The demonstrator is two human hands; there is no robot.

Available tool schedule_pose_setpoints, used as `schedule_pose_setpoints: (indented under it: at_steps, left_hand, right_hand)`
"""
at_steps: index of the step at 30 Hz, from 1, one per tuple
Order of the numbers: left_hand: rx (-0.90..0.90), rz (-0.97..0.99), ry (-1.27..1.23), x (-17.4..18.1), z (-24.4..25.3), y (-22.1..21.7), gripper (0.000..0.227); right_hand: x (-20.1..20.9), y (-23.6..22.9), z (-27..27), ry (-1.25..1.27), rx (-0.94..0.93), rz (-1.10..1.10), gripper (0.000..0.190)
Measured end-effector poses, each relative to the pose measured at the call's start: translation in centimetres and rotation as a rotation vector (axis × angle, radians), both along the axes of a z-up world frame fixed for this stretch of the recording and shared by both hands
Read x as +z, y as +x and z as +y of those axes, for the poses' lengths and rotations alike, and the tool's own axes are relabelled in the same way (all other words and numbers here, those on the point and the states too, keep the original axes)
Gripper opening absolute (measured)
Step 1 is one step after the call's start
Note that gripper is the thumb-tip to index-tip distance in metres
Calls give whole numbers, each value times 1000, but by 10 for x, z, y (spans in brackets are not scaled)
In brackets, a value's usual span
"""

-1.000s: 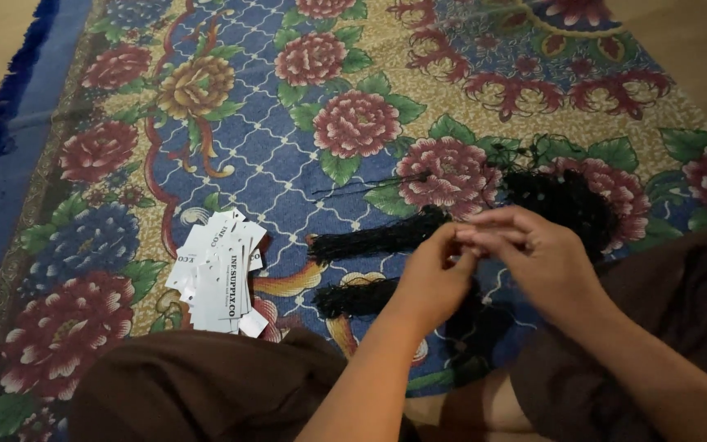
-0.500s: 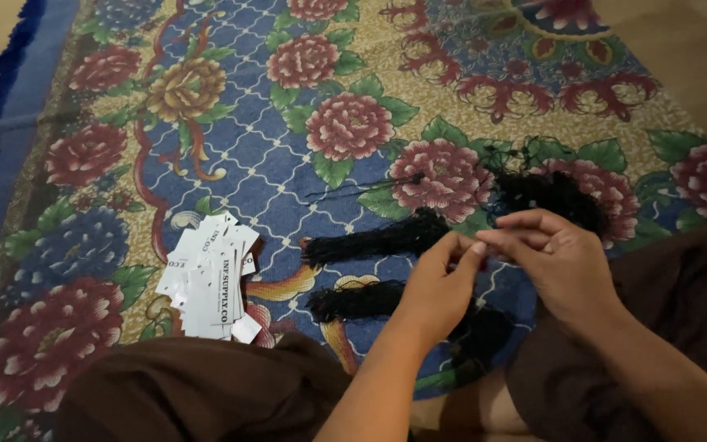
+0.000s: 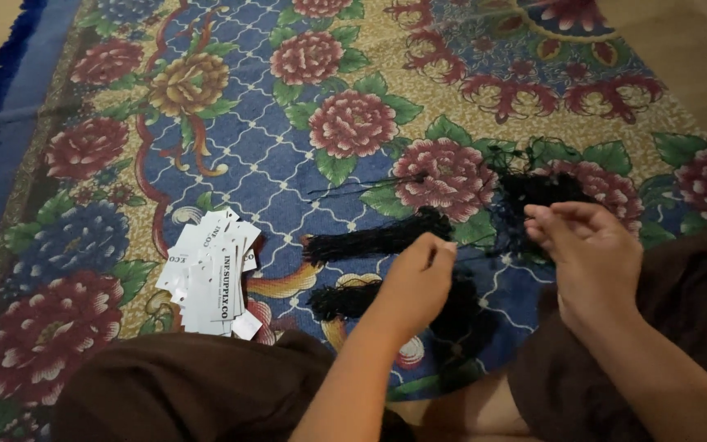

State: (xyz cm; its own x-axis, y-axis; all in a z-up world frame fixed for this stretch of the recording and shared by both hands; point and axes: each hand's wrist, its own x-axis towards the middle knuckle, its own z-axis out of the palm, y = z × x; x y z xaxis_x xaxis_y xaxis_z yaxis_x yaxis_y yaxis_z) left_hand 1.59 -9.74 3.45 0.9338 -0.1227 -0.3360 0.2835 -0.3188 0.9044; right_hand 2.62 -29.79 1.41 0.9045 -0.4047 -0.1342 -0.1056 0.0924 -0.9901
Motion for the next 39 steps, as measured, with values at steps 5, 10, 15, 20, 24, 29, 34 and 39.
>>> schedule_pose_setpoints:
  at_steps: [5, 10, 15, 20, 24, 29, 34, 39]
  left_hand:
    - [96, 96, -36, 1, 28, -5, 26]
    - [142, 94, 62, -17, 52, -10, 29]
    - [224, -73, 330, -39, 58, -9, 30]
    - [36, -332, 375, -8, 33, -11, 37]
    - [-228, -89, 302, 28, 10, -17, 59]
    - [-219, -118, 384, -16, 7, -11, 28]
    - [-135, -86, 336, -13, 19, -11, 23]
    - [-111, 0, 367, -12, 28, -5, 18]
  right_hand:
    - [-7, 4, -7, 58, -63, -43, 23]
    - [-3, 3, 1, 24, 10, -39, 22]
    - [13, -2, 20, -211, 258, 105, 17]
    - [-1, -7, 32, -365, 411, 156, 15]
    - [-15, -10, 35, -323, 430, 171, 15]
    - [-7, -10, 36, -349, 446, 184, 16]
    - [-7, -11, 39, -364, 449, 190, 14]
    - [-13, -8, 39, -597, 490, 230, 13]
